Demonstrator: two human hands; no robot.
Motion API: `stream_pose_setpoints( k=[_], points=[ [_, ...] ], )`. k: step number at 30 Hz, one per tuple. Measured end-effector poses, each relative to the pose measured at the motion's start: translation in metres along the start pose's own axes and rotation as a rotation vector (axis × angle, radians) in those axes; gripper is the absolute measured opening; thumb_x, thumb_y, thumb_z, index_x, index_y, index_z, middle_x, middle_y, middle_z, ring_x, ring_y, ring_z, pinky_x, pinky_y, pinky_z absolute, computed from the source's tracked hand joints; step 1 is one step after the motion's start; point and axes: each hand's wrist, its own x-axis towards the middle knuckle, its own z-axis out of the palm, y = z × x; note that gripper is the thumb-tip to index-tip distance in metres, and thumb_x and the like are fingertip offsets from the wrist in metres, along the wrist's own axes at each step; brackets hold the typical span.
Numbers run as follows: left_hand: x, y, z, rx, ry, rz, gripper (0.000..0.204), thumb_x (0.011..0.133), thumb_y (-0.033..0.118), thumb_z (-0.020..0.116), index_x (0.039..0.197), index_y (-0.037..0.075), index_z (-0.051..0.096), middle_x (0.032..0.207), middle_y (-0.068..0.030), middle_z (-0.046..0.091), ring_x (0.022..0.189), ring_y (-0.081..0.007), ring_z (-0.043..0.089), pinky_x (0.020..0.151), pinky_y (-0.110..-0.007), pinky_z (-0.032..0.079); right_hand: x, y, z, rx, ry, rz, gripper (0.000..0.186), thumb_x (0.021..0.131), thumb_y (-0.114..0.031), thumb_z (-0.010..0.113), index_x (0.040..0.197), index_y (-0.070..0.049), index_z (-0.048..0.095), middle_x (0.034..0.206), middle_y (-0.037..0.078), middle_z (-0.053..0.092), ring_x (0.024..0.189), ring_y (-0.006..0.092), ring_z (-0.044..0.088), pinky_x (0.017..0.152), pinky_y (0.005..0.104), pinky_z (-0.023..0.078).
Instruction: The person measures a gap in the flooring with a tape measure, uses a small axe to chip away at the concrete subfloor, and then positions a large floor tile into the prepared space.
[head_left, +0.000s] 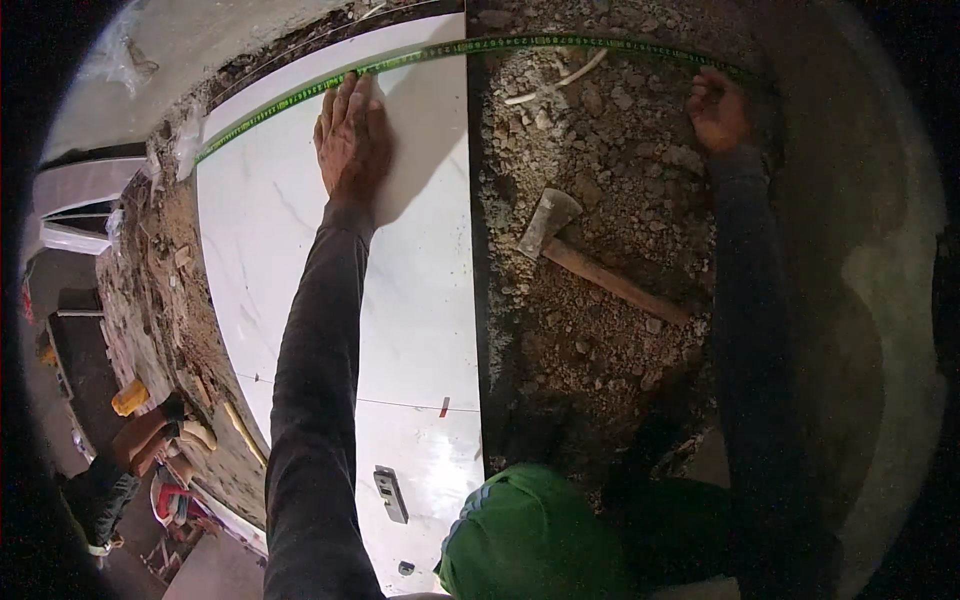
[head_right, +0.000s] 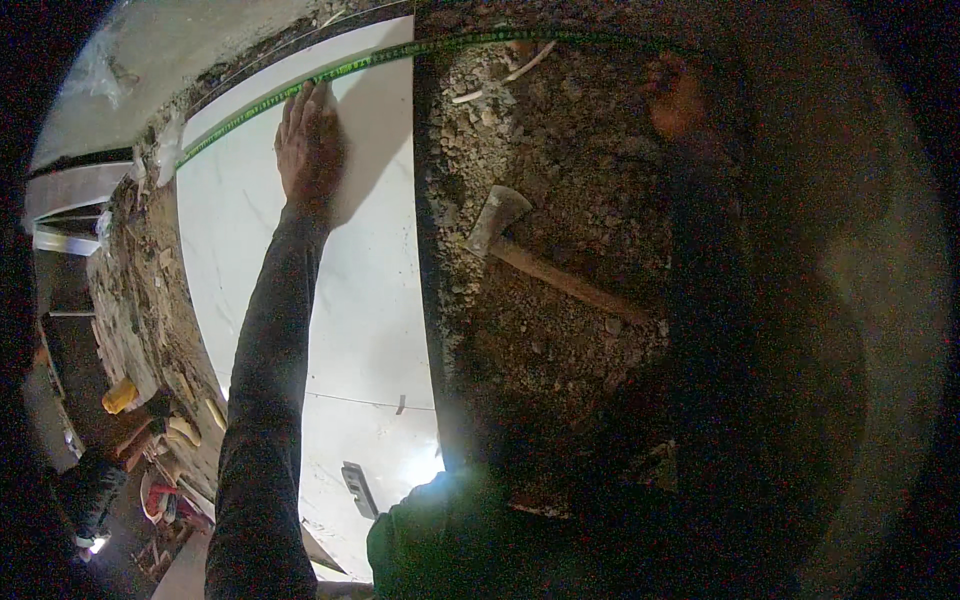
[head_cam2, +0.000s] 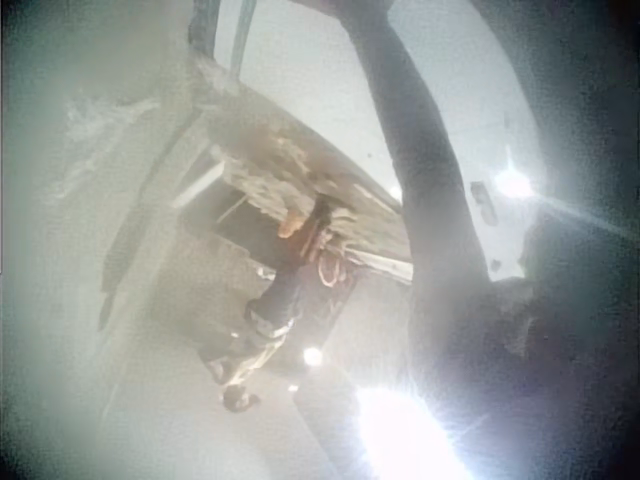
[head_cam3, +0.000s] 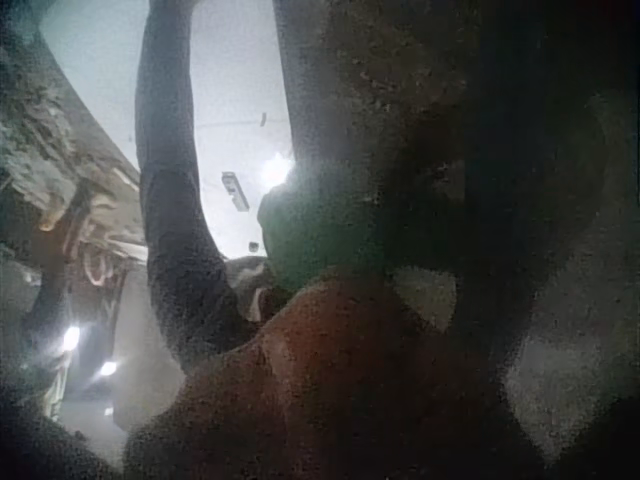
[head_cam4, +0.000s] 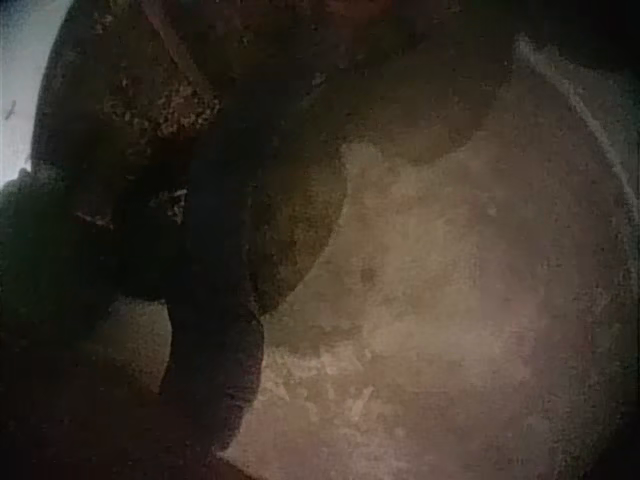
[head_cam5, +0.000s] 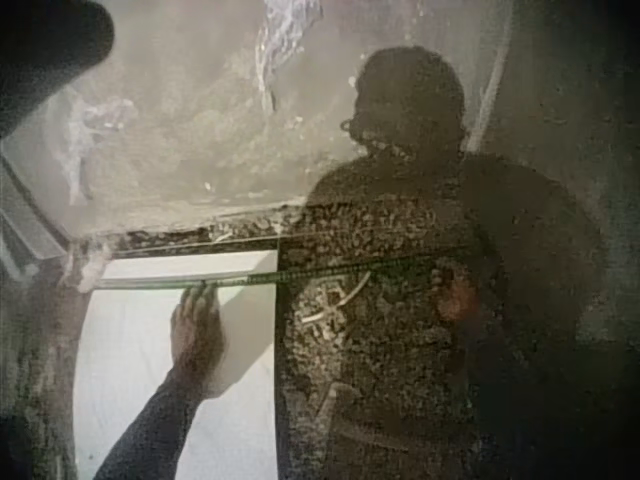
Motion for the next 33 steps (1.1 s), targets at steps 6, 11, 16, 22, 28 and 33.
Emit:
stream_pose_setpoints(
  k=[6,11,16,22,28,33],
  points=[
    [0.012,-0.012,0.004,0.003,0.028,0.040,0.046,0.107,0.028,0.044,0.151,0.017,0.053,0.159,-0.0103,0.048,0.150,-0.0347,0.039,0.124,-0.051,0.028,0.008,-0.007,0.043,-0.080,0.350,-0.038,0.032,0.112,-0.022,0.050,0.133,0.001,0.054,0.110,0.011,0.057,0.079,0.0199,0.059,0.066,0.0368,0.060],
    [0.024,0.006,0.008,-0.078,0.076,0.043,0.045,0.107,0.024,0.045,0.150,0.015,0.054,0.158,-0.0123,0.050,0.148,-0.0368,0.042,0.122,-0.051,0.033,0.011,-0.030,0.015,-0.147,0.257,-0.172,0.022,0.110,-0.018,0.054,0.123,-0.001,0.054,0.097,0.012,0.058,0.074,0.0192,0.059,0.063,0.0348,0.060],
    [0.023,-0.004,0.006,-0.097,0.101,-0.009,0.042,0.103,0.023,0.052,0.144,0.016,0.059,0.152,-0.0114,0.055,0.146,-0.0353,0.044,0.121,-0.051,0.034,0.003,-0.007,0.022,-0.106,0.268,-0.177,0.023,0.108,-0.020,0.059,0.122,-0.002,0.055,0.100,0.014,0.057,0.076,0.0198,0.060,0.066,0.0356,0.061],
    [0.022,0.000,0.004,-0.114,0.098,-0.009,0.043,0.103,0.024,0.053,0.145,0.017,0.059,0.152,-0.0112,0.055,0.146,-0.0348,0.044,0.120,-0.051,0.035,-0.007,-0.003,0.041,-0.200,0.290,-0.153,0.025,0.107,-0.020,0.061,0.122,-0.001,0.056,0.100,0.014,0.057,0.077,0.0203,0.060,0.069,0.0346,0.060],
    [0.023,0.000,0.005,0.059,0.076,0.047,0.045,0.103,0.026,0.051,0.148,0.022,0.057,0.152,-0.0095,0.051,0.148,-0.0338,0.040,0.120,-0.052,0.034,-0.008,0.002,0.062,-0.241,0.494,-0.220,0.022,0.105,-0.015,0.062,0.121,-0.001,0.057,0.101,0.012,0.055,0.077,0.0191,0.059,0.066,0.0350,0.054],
    [0.013,0.001,-0.001,0.049,0.038,-0.040,0.046,0.105,0.026,0.050,0.150,0.022,0.054,0.155,-0.0112,0.048,0.147,-0.0345,0.040,0.120,-0.053,0.033,-0.008,0.015,0.062,-0.265,0.598,-0.206,0.015,0.104,-0.015,0.065,0.109,-0.002,0.060,0.094,0.010,0.058,0.074,0.0188,0.057,0.066,0.0369,0.052]
  ],
)
